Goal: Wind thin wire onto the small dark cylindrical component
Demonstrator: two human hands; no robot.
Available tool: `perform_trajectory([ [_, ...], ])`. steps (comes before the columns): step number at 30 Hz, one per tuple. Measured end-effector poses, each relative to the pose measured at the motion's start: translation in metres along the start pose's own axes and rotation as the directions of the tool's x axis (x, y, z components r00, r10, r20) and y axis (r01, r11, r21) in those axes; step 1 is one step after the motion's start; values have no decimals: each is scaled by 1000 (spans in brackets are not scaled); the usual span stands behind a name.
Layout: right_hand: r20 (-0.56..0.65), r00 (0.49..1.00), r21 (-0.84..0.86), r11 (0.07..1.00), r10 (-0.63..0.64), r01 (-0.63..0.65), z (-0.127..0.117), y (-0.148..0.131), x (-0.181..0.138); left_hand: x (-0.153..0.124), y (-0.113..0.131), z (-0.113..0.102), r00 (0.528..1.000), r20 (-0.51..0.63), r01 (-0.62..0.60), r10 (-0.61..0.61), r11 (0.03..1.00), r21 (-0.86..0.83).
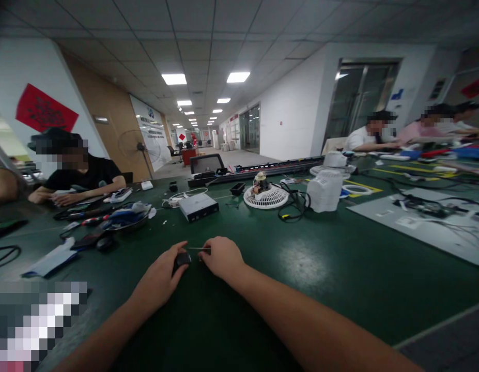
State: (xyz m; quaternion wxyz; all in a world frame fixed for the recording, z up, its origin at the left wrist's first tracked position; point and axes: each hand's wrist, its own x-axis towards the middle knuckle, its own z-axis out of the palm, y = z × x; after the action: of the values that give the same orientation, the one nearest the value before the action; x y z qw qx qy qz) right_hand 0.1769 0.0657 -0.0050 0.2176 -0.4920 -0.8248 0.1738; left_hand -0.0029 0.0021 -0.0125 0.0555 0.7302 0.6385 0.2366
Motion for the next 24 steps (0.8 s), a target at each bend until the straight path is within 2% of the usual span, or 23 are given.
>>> perform_trajectory([
  [3, 88, 996, 79, 997, -11, 4, -3, 6, 1, -1, 1, -2, 1000, 14, 22, -21, 999, -27],
  [8, 53, 998, 148, 988, 22, -30, -13, 11, -5, -2, 2, -5, 1000, 5, 30, -30, 994, -104],
  [11, 154, 988, 171, 985, -6, -21, -16, 10, -7, -2, 2, -4, 999, -7, 38, -39, 993, -114],
  [13, 177, 984, 155, 988, -17, -11, -17, 9, -7, -2, 2, -4, 999, -19, 42, -44, 992, -118],
  [16, 135, 991, 188, 982, 0, -26, -15, 11, -5, -2, 2, -4, 998, -36, 51, -59, 982, -182],
  [19, 93, 996, 352, 935, -1, -32, -10, 14, -3, -2, 1, -4, 997, -33, 58, -72, 949, -311],
  [22, 79, 994, 495, 869, -72, 23, -6, 13, -2, -2, 3, -5, 998, -52, 13, -36, 921, -390],
  [24, 69, 991, 505, 861, -118, 68, -5, 11, -4, -3, 6, -6, 998, -69, -22, -8, 909, -416],
])
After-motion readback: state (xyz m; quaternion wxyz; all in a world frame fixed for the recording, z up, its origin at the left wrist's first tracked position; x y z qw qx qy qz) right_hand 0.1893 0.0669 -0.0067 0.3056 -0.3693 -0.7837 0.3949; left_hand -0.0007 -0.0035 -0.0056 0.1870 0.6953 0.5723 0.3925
